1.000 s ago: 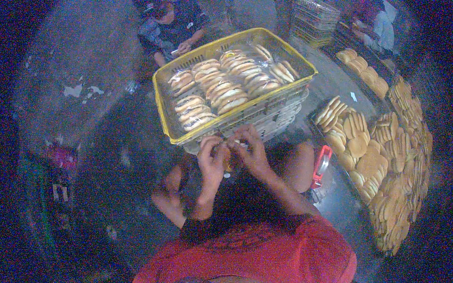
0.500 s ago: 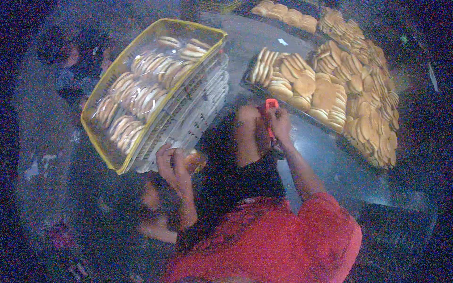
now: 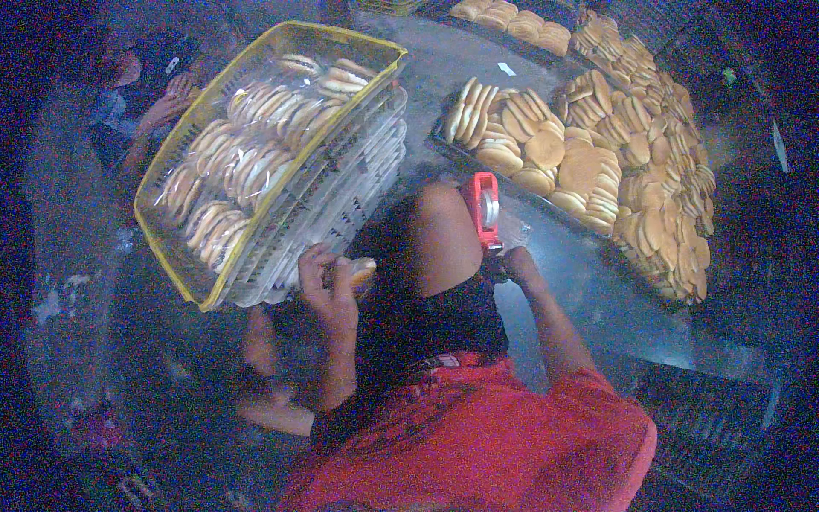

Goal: The person sits on the floor and repeatedly picks up bread rolls, places them into clear plastic bags, seals the bags, and stacks them into a crate. A coworker assists by handing over rolls and moving crates.

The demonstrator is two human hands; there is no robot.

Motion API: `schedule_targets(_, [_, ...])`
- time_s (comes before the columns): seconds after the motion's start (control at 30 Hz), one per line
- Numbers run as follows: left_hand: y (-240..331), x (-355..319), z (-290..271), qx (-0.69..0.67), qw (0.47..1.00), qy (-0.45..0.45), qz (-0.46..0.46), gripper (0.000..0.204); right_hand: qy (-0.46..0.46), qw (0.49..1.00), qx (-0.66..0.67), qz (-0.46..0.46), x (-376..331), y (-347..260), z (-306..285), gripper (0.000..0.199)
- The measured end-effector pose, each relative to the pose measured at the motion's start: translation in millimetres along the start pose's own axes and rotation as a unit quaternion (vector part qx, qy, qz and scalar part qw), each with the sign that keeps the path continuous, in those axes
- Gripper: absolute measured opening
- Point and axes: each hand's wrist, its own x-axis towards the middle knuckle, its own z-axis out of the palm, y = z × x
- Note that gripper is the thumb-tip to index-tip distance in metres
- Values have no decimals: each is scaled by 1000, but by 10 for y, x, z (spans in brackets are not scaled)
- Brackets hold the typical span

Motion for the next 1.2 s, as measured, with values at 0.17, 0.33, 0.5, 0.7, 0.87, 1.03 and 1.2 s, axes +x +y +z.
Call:
schedule_targets(0.17, [-20,-81,47,35,999,-26,4,27,58,987,59,-140,-413,-822,-85,27])
schedule_targets(0.33, [-23,-128,107,112,987,-43,103,25,-121,878,224,-405,-919,-1987,26,28])
schedule_targets(0.5, [13,-162,-90,17,998,-1,-54,22,-14,851,217,-477,-1162,-2392,222,29])
schedule_targets(0.7, [83,71,-561,-64,980,-172,-71,36,-25,842,61,-536,-1347,-2757,47,34])
schedule_targets(0.87, [280,230,-775,11,995,-15,-101,52,85,905,96,-406,-1639,-3123,140,45])
schedule_targets(1.03, [696,672,-1222,-258,964,-40,51,40,-13,762,127,-635,-1307,-4036,406,79])
schedule_targets(1.2, [436,2026,-1979,328,937,94,72,29,-1,617,186,-764,-527,-5722,835,77])
